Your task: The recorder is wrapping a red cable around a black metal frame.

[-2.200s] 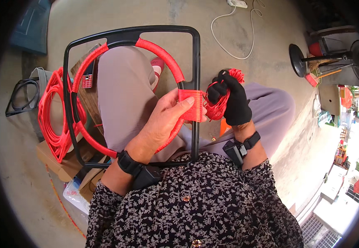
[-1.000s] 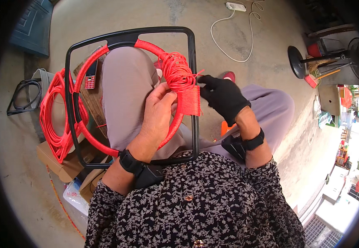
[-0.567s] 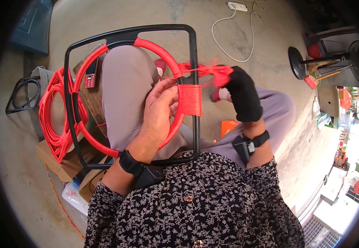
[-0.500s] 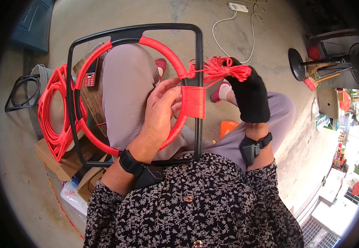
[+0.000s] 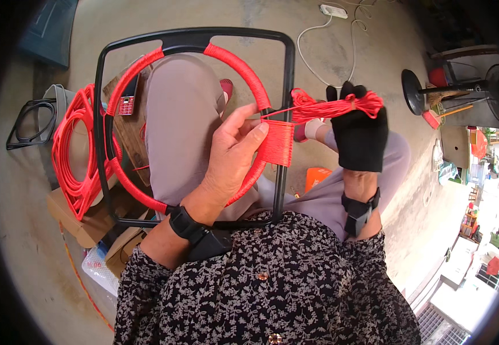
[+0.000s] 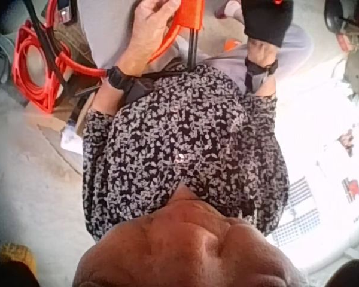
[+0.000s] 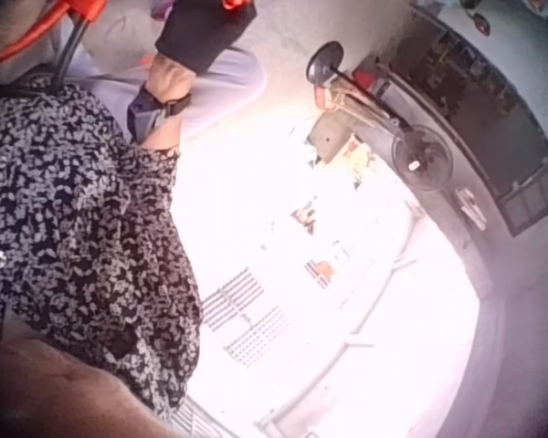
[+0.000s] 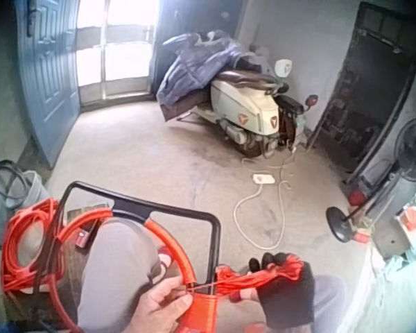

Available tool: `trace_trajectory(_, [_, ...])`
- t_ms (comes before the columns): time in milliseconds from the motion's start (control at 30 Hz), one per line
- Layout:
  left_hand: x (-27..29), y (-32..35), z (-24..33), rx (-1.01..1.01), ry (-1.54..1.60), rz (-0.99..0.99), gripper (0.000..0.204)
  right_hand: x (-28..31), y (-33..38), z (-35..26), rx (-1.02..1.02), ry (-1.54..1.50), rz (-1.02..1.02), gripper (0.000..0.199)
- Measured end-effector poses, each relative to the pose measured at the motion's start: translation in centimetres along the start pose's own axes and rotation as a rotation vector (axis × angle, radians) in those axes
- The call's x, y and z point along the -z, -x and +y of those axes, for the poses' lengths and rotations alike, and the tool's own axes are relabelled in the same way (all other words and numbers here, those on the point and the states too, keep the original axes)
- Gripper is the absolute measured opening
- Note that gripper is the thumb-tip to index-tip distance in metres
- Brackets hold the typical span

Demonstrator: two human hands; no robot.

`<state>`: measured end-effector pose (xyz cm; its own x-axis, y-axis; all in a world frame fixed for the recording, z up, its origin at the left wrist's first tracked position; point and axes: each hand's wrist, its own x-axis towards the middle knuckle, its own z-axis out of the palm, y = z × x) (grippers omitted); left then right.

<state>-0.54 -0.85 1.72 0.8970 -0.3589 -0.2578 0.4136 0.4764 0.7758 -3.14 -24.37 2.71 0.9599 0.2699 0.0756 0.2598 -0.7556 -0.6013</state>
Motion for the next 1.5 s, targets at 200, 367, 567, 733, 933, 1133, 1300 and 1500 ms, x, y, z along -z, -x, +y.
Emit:
trace_trajectory(200, [0.6, 0.0, -0.2, 0.032, -0.025, 0.053, 0.028, -1.0, 1.1, 1.3, -0.132, 0.337, 0.143, 0.039])
trace_trajectory(367, [0.6, -0.3, -0.1, 0.082, 0.018, 0.025, 0.024, 1.1, 6.4, 3.5, -0.245, 0.623, 0.256, 0.046])
trace_trajectory(567, [1.3, -0.3, -0.3, 0.092, 0.036, 0.033, 0.019, -7.2, 16.5, 3.8, -0.321, 0.882, 0.274, 0.051])
trace_trajectory(733, [0.8, -0.5, -0.5, 0.092, 0.051, 0.061, 0.018, 0.3, 4.4, 7.2, -0.060, 0.195, 0.021, 0.048])
trace_trajectory(933, [0.8, -0.6, -0.7, 0.072, 0.047, 0.096, 0.017, 0.4, -2.6, -2.3, -0.646, -0.555, -0.318, 0.033])
trace_trajectory(1133, [0.3, -0.6, 0.1, 0.130, -0.172, 0.093, 0.019, 0.9, -2.6, -8.1, -0.156, -0.631, 0.043, 0.035])
trace_trajectory(1300, [0.3, -0.1, -0.4, 0.017, -0.159, 0.099, 0.019, 0.9, -2.1, -5.0, -0.554, -0.947, 0.074, 0.021])
trace_trajectory(1500, [-0.2, -0.1, -1.1, -0.124, -0.231, 0.119, 0.018, -1.9, -3.1, -3.2, -0.536, -0.864, 0.063, 0.016])
